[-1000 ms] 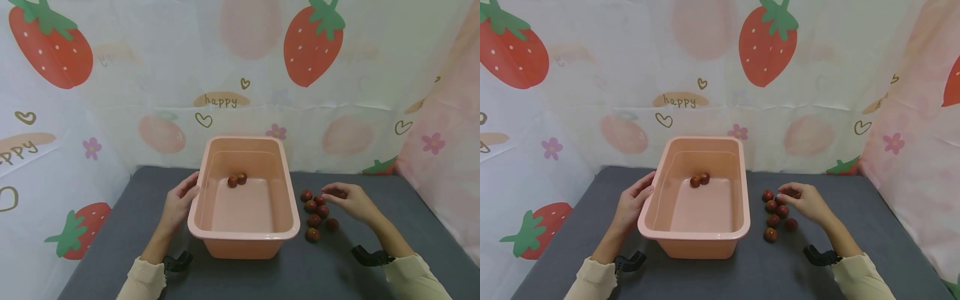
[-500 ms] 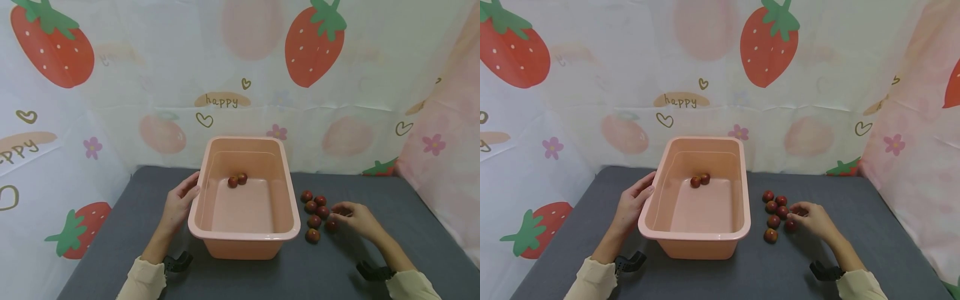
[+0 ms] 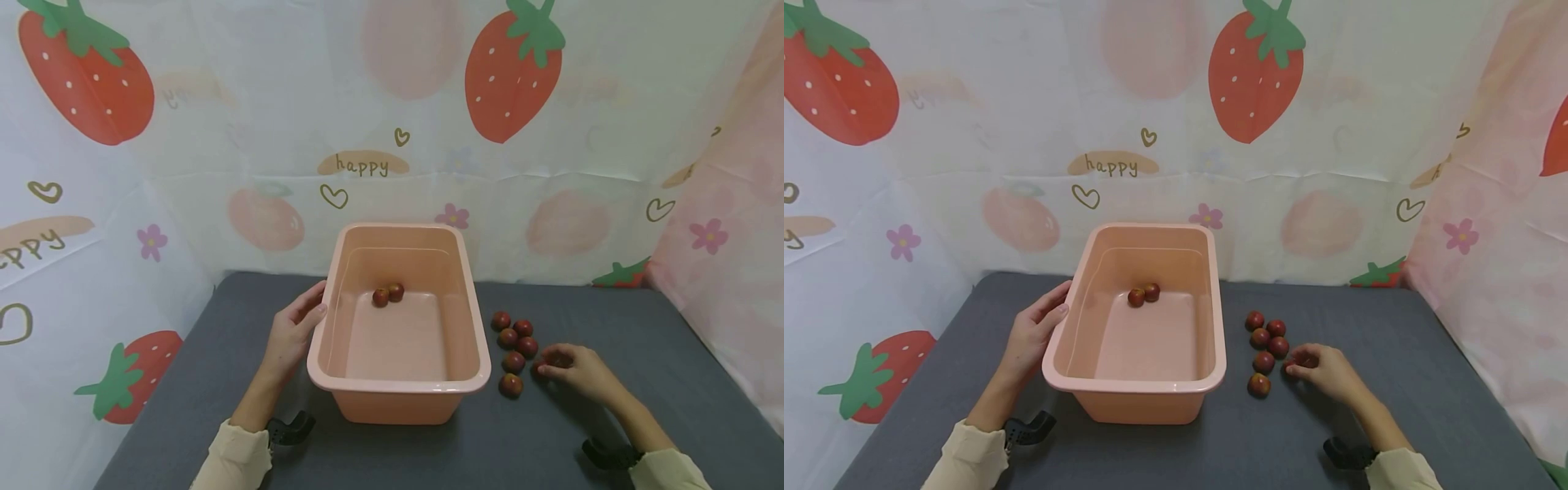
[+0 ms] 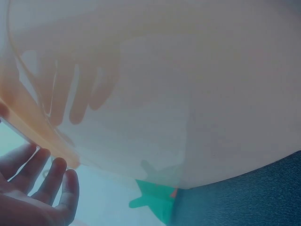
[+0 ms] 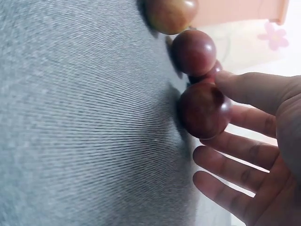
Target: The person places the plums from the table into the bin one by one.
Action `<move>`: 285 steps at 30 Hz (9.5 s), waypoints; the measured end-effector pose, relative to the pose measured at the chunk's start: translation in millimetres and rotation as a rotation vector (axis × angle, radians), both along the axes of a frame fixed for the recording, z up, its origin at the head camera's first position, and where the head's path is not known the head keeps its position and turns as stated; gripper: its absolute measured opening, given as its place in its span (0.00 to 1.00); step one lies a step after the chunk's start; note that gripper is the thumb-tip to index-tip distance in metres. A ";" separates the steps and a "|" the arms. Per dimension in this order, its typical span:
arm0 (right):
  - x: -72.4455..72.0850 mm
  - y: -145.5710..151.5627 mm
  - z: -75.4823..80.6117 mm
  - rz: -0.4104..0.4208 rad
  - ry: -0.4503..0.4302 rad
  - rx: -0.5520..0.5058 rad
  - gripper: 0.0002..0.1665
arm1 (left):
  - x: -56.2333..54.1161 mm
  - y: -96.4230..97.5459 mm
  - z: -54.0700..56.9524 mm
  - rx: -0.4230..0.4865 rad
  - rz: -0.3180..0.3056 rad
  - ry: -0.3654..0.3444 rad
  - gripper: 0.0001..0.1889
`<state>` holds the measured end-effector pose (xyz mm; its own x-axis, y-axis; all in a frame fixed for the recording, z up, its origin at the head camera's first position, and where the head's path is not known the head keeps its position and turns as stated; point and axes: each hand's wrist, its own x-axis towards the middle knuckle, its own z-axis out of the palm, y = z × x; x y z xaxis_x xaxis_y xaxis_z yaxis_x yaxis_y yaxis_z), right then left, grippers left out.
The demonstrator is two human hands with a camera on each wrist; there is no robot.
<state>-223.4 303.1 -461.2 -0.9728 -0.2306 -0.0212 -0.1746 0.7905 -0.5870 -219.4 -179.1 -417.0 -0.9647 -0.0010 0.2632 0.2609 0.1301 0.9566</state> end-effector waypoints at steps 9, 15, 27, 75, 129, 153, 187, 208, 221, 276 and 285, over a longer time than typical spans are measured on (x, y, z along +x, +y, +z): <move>0.5 0.2 -4.4 -0.001 -0.009 -0.007 0.18 | -2.0 0.7 0.6 0.000 -0.006 0.000 0.26; 0.6 0.2 -5.0 -0.005 -0.006 -0.001 0.19 | -1.7 -0.8 3.6 -0.010 -0.006 -0.013 0.25; 1.6 1.3 -7.2 -0.012 0.020 0.011 0.19 | 0.4 -5.1 12.4 -0.084 -0.005 -0.049 0.26; 9.8 29.4 46.3 -0.118 0.084 -0.059 0.27 | -9.6 -6.9 15.0 -0.155 -0.035 0.011 0.25; -63.8 -60.3 144.3 0.066 0.224 -0.142 0.23 | -9.7 -3.9 11.8 -0.139 0.006 -0.036 0.25; -90.7 -114.4 168.4 0.154 0.176 -0.162 0.22 | -6.9 -2.7 14.0 -0.129 0.008 -0.056 0.26; -122.7 -200.5 188.5 0.196 0.189 -0.051 0.17 | -9.9 -5.0 10.5 -0.118 -0.002 -0.028 0.25; -127.4 -252.5 168.9 0.208 0.041 -0.109 0.12 | -9.3 -4.4 12.9 -0.116 0.001 -0.036 0.26; -128.7 -277.6 161.8 0.227 0.036 -0.080 0.13 | -7.7 -3.1 13.4 -0.104 0.011 -0.059 0.26; -135.5 -298.3 111.2 0.245 -0.047 0.050 0.29 | -9.6 -9.8 11.2 -0.096 0.007 -0.003 0.25; -133.3 -295.4 109.9 0.272 -0.046 0.040 0.27 | -8.1 -9.9 11.1 -0.097 0.004 -0.009 0.26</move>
<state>-356.7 7.7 -351.2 -0.8729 -0.4815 -0.0785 -0.3577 0.7411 -0.5682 -227.5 -189.0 -405.9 -0.9671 0.0203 0.2536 0.2517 0.2229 0.9418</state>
